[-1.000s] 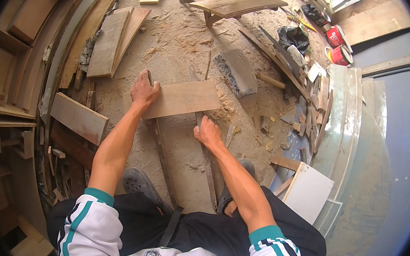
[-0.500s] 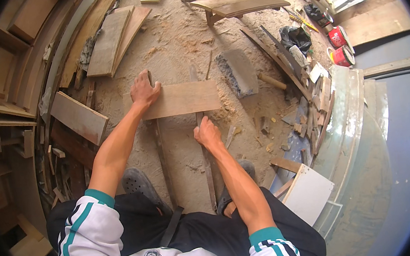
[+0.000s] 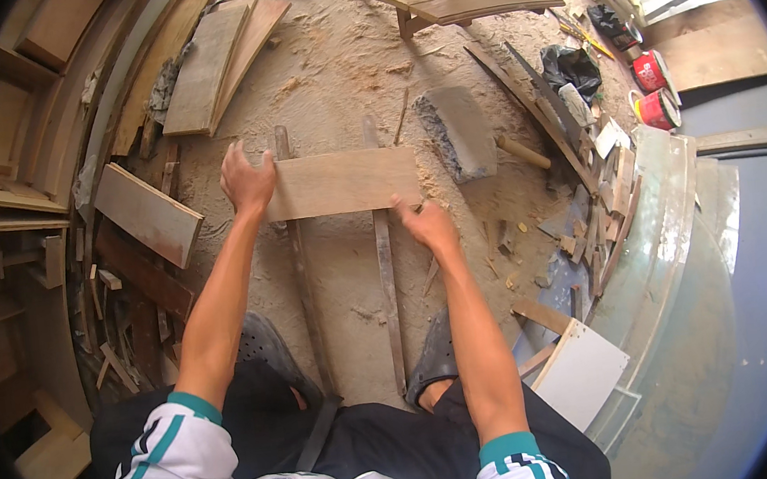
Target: The person sits on the floor and assembles a small wooden frame by arranging planks, inserting nails, and hammering them into place. They handle multiple wooden pieces, align them, and secure them using a hammer and nails.
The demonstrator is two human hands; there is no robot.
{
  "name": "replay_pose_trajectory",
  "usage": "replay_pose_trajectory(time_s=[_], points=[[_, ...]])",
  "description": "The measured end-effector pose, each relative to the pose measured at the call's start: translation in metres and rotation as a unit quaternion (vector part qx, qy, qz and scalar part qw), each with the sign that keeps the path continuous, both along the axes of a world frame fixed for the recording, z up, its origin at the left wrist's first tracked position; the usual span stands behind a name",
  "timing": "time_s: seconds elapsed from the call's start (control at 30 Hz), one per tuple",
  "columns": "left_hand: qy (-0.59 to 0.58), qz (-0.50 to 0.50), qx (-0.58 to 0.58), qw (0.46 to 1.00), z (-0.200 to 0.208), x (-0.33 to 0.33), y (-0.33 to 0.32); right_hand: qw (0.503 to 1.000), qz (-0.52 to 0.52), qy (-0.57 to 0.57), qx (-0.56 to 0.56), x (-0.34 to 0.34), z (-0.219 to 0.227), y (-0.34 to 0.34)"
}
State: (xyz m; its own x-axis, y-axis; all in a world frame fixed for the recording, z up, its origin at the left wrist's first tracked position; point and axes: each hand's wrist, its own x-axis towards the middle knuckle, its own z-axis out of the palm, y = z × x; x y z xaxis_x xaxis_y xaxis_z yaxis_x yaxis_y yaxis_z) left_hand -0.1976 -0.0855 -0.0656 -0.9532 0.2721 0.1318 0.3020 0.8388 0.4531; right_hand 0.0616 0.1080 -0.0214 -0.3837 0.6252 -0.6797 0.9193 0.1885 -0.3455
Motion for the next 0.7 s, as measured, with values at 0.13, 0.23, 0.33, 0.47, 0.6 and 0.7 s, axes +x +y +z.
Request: replay_pose_trajectory(time_s=[0.13, 0.23, 0.33, 0.47, 0.6, 0.7], points=[[-0.125, 0.088, 0.064, 0.986, 0.008, 0.009, -0.016, 0.982, -0.084, 0.112, 0.123, -0.007, -0.005, 0.014], [-0.183, 0.109, 0.074, 0.974, 0.026, 0.007, -0.019, 0.967, -0.087, 0.193, 0.141, -0.022, -0.020, 0.018], [-0.114, 0.055, 0.051, 0.991, 0.014, 0.000, -0.020, 0.946, -0.046, 0.236, 0.219, -0.039, -0.030, 0.022], [0.015, -0.099, -0.017, 0.995, 0.009, -0.013, -0.007, 0.918, 0.093, 0.240, 0.303, -0.074, -0.025, 0.026], [-0.049, -0.126, -0.038, 0.990, 0.020, -0.020, 0.033, 0.953, 0.105, 0.133, 0.253, -0.116, -0.015, 0.025], [-0.107, -0.101, -0.001, 0.989, 0.015, -0.020, 0.046, 0.979, 0.121, 0.033, 0.163, -0.142, 0.001, 0.026]])
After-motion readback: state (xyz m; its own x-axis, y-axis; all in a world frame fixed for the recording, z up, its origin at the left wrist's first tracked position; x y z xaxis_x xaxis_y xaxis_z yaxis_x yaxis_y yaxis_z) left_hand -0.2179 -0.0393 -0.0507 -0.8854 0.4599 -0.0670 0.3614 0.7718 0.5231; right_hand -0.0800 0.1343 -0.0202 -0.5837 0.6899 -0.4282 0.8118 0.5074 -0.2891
